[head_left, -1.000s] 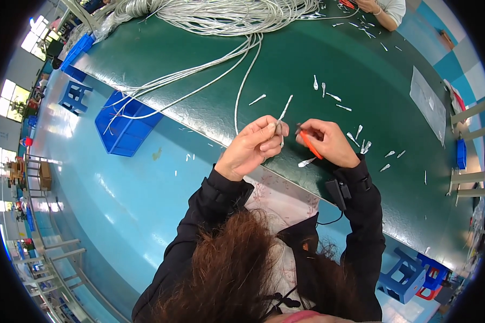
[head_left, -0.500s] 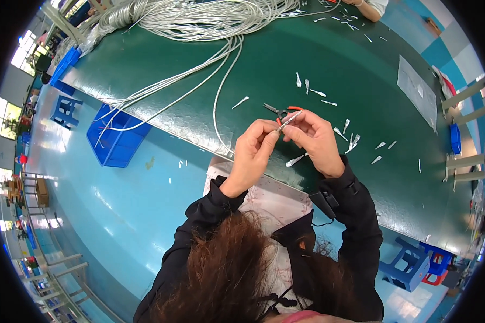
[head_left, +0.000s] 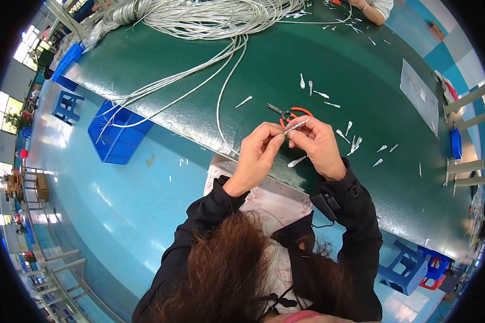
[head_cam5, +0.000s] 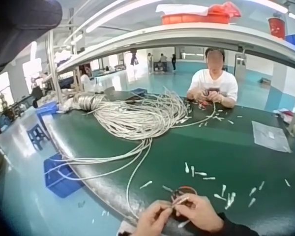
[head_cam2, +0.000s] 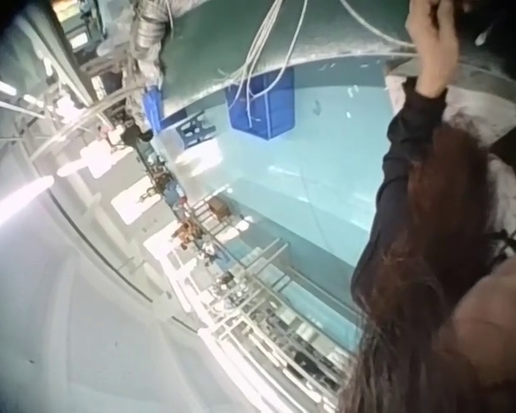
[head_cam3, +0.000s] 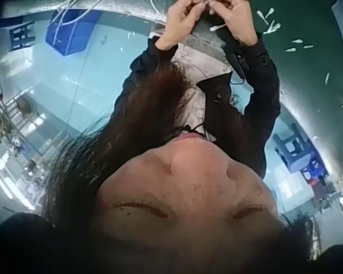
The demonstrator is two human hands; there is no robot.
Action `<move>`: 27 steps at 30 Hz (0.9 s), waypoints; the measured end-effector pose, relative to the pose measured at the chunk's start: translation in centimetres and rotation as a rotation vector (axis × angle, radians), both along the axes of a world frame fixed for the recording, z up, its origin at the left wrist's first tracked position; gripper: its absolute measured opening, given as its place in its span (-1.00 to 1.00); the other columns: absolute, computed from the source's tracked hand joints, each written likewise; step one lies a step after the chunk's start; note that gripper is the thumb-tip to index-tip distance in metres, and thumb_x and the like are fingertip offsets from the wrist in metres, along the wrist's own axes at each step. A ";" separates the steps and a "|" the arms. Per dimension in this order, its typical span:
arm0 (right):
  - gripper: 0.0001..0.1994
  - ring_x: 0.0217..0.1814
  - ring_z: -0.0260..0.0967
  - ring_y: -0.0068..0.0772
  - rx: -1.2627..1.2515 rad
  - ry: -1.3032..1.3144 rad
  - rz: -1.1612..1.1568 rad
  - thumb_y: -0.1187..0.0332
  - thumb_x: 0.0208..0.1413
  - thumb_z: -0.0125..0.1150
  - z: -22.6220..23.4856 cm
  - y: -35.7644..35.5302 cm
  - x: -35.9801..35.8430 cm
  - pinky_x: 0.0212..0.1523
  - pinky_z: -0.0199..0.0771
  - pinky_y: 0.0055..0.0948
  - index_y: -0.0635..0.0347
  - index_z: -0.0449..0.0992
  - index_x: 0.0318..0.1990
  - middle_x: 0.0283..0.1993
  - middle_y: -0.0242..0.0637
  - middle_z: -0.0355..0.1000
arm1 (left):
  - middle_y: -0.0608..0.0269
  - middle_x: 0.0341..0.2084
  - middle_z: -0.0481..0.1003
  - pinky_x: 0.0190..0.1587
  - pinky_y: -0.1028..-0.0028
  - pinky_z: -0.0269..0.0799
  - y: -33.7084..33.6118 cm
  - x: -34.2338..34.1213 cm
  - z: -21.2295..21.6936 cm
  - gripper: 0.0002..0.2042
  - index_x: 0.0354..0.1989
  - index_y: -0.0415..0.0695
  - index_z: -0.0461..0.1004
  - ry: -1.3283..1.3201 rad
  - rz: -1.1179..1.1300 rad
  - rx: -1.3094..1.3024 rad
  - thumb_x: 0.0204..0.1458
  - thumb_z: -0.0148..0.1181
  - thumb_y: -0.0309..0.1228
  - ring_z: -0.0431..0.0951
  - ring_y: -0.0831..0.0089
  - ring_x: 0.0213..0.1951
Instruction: The person strips the outer casing from a cable by hand, uses shears to cut away the internal fibers, and then trims the ends of the exposed wires.
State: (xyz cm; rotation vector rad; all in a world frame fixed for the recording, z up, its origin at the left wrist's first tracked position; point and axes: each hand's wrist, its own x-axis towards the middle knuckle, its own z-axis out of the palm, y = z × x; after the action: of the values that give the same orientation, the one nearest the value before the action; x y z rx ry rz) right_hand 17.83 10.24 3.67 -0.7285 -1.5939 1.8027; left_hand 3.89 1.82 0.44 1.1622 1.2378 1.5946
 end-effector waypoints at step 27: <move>-0.90 -0.43 0.29 -0.60 0.549 -0.151 0.365 0.57 0.00 0.17 1.8 2.4 1.8 -0.39 0.29 -0.63 0.32 0.46 -0.29 -0.40 -0.38 0.38 | 0.38 -0.58 0.36 -0.56 0.68 0.06 -0.2 -4.0 1.3 -0.86 -0.30 -0.22 0.41 -0.617 -0.523 -0.331 0.20 0.01 -0.41 0.17 0.73 -0.62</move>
State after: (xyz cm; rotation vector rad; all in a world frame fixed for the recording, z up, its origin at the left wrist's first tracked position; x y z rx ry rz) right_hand 19.63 12.67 5.43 -0.3343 -2.3075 1.4434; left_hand -0.11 1.65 1.74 0.6318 0.6791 1.1605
